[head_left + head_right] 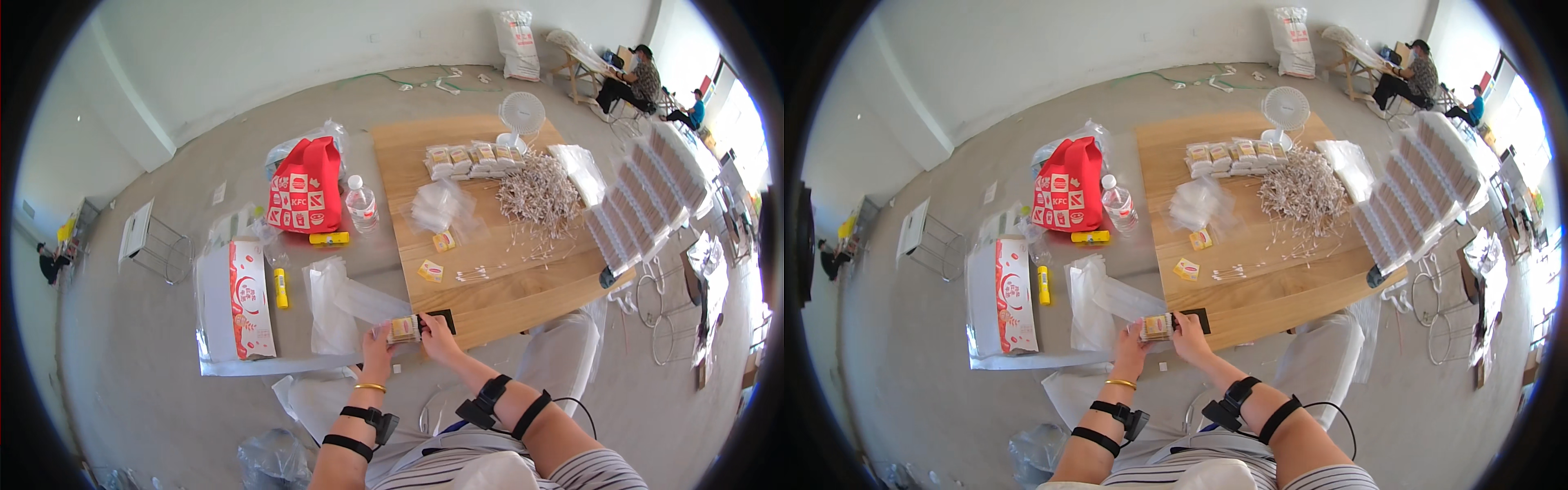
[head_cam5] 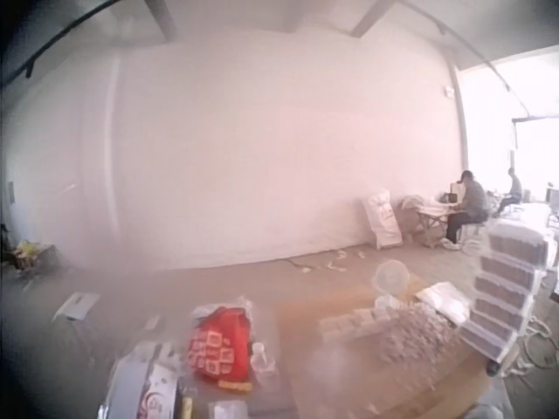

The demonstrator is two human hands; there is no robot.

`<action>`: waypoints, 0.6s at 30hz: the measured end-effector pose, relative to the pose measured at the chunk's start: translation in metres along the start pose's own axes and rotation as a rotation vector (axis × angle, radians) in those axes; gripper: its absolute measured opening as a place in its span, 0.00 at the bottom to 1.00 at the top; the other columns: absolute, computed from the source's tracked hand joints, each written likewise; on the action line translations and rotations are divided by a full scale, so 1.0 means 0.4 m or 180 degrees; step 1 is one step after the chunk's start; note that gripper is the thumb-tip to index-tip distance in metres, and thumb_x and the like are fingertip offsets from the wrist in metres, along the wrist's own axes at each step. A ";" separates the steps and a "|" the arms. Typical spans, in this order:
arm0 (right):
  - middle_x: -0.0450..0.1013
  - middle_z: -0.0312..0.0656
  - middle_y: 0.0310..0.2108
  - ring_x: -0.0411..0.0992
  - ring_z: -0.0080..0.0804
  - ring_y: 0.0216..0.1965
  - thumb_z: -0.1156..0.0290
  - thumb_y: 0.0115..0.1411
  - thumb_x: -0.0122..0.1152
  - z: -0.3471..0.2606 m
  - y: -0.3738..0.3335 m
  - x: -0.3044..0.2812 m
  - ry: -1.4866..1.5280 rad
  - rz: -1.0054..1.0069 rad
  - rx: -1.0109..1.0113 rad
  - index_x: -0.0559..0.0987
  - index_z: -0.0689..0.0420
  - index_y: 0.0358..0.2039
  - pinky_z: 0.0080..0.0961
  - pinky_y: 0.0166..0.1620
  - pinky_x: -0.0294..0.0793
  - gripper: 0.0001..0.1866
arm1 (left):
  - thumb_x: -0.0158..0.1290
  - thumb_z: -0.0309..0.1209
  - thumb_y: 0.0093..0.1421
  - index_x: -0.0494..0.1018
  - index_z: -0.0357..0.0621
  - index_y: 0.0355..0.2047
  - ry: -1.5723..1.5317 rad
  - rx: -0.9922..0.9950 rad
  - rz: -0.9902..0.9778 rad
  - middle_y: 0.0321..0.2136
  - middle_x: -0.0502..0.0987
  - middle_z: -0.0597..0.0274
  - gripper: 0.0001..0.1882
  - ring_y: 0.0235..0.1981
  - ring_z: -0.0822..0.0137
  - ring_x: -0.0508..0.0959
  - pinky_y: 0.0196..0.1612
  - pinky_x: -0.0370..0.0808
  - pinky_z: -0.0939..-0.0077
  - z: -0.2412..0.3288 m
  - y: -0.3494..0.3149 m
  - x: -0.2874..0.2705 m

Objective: The recorder is seen counting and placing medical or hygiene swabs into small plastic bags.

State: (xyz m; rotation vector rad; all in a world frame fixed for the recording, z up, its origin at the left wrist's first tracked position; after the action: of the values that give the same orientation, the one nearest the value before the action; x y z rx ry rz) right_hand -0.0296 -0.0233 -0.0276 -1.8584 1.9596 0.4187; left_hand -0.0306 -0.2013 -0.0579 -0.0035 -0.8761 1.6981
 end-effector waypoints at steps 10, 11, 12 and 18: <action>0.76 0.56 0.50 0.75 0.48 0.52 0.81 0.62 0.50 -0.011 -0.004 0.053 0.0157 -0.0004 0.0374 0.79 0.61 0.57 0.37 0.58 0.74 0.22 | 0.67 0.29 0.62 0.69 0.39 0.51 0.0003 0.0052 0.0411 0.45 0.78 0.57 0.22 0.44 0.61 0.83 0.44 0.85 0.67 -0.020 -0.015 0.044; 0.76 0.56 0.51 0.75 0.48 0.53 0.80 0.63 0.50 -0.006 0.005 0.074 0.0240 -0.0075 0.0501 0.79 0.61 0.58 0.36 0.58 0.74 0.22 | 0.68 0.29 0.60 0.69 0.39 0.51 0.0089 0.0129 0.0363 0.44 0.78 0.57 0.23 0.43 0.61 0.83 0.41 0.85 0.69 -0.024 -0.011 0.055; 0.76 0.55 0.52 0.75 0.48 0.54 0.79 0.65 0.50 -0.007 0.013 0.084 0.0318 -0.0167 0.0643 0.79 0.61 0.58 0.36 0.59 0.73 0.22 | 0.69 0.29 0.60 0.69 0.40 0.51 0.0000 0.0131 0.0417 0.44 0.78 0.58 0.24 0.43 0.61 0.83 0.41 0.85 0.69 -0.027 -0.014 0.057; 0.78 0.45 0.54 0.78 0.31 0.50 0.83 0.68 0.47 0.011 0.018 0.003 0.1513 -0.1123 0.1422 0.77 0.65 0.61 0.27 0.54 0.77 0.22 | 0.70 0.30 0.59 0.70 0.44 0.53 -0.0523 -0.0144 0.0697 0.43 0.79 0.61 0.25 0.42 0.64 0.82 0.40 0.83 0.70 -0.049 -0.026 0.042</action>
State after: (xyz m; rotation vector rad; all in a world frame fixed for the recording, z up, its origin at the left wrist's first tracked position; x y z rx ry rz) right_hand -0.0367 -0.0217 -0.0323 -2.0499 1.7343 -0.5684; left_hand -0.0189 -0.1762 -0.0592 0.0101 -1.0680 1.9022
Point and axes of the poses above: each hand's wrist, its own y-axis towards the middle knuckle, its own x-axis out of the palm, z = x × y, the point moved 5 cm from there along y, towards the middle knuckle
